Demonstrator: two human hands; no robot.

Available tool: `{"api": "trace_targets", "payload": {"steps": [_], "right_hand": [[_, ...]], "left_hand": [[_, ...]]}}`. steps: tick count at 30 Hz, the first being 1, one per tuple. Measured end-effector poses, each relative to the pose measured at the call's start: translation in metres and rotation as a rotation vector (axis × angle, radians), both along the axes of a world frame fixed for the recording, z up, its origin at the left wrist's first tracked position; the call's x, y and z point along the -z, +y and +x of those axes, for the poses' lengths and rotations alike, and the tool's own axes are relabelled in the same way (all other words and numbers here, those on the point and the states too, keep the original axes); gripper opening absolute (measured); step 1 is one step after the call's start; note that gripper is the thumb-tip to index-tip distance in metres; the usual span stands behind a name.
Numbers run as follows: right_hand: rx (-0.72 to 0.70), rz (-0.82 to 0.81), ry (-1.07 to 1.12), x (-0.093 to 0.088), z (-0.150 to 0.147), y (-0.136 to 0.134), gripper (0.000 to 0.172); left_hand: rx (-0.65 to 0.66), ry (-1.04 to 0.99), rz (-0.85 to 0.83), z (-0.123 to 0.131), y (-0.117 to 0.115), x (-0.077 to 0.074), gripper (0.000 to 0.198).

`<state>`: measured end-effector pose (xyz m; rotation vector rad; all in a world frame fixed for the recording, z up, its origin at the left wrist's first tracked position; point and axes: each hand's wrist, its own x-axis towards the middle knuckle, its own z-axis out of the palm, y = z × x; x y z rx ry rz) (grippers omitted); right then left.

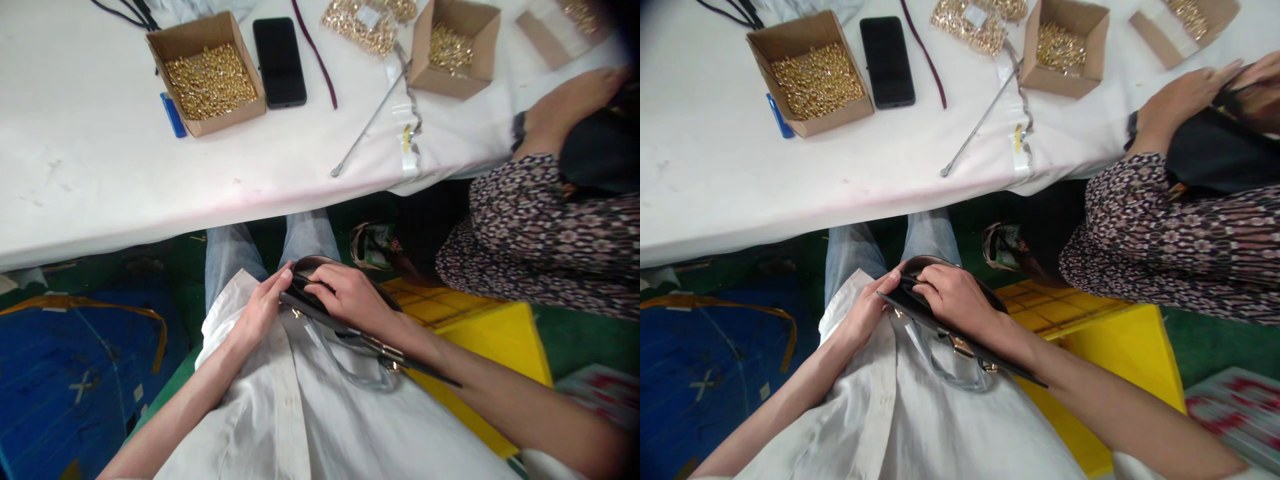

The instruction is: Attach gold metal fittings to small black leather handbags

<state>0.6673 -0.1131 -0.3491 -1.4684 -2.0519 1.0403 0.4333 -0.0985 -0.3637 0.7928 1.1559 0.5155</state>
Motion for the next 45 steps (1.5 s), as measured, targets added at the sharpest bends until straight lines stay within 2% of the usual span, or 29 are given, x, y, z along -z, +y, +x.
{"api": "trace_targets", "payload": {"steps": [6,9,12,17,23,27,29,32,34,39,41,45], "right_hand": [[-0.005,0.172,-0.035,0.008,-0.012,-0.004,0.015],[-0.066,0.269,-0.116,0.007,-0.017,-0.002,0.021],[-0.088,0.296,-0.186,0.005,-0.021,0.000,0.022],[-0.050,0.328,-0.245,0.008,-0.029,0.002,0.022],[-0.139,0.357,-0.240,0.011,-0.031,0.012,0.024],[-0.183,0.331,-0.250,0.010,-0.031,0.019,0.022],[-0.196,0.321,-0.250,0.011,-0.031,0.021,0.020],[-0.227,0.296,-0.264,0.010,-0.032,0.022,0.018],[-0.248,0.276,-0.275,0.010,-0.033,0.024,0.017],[-0.270,0.288,-0.267,0.009,-0.035,0.029,0.018],[-0.257,0.304,-0.255,0.008,-0.036,0.028,0.020],[-0.226,0.297,-0.223,0.010,-0.037,0.030,0.018]], "left_hand": [[0.065,0.008,0.044,-0.004,0.000,0.005,0.075],[0.111,0.001,0.055,-0.008,-0.001,0.010,0.074],[0.157,-0.030,0.065,-0.013,-0.002,0.013,0.073],[0.222,-0.031,0.138,-0.017,-0.002,0.005,0.070],[0.337,0.117,0.264,-0.019,0.009,-0.006,0.062],[0.428,0.310,0.402,-0.022,0.014,-0.009,0.049],[0.396,0.390,0.394,-0.022,0.013,-0.014,0.045],[0.302,0.457,0.344,-0.019,0.010,-0.023,0.064],[0.278,0.480,0.347,-0.017,0.009,-0.026,0.064],[0.335,0.526,0.469,-0.012,0.012,-0.022,0.038],[0.364,0.584,0.519,-0.008,0.012,-0.020,0.039],[0.441,0.705,0.506,0.000,0.017,-0.020,0.044]]}}
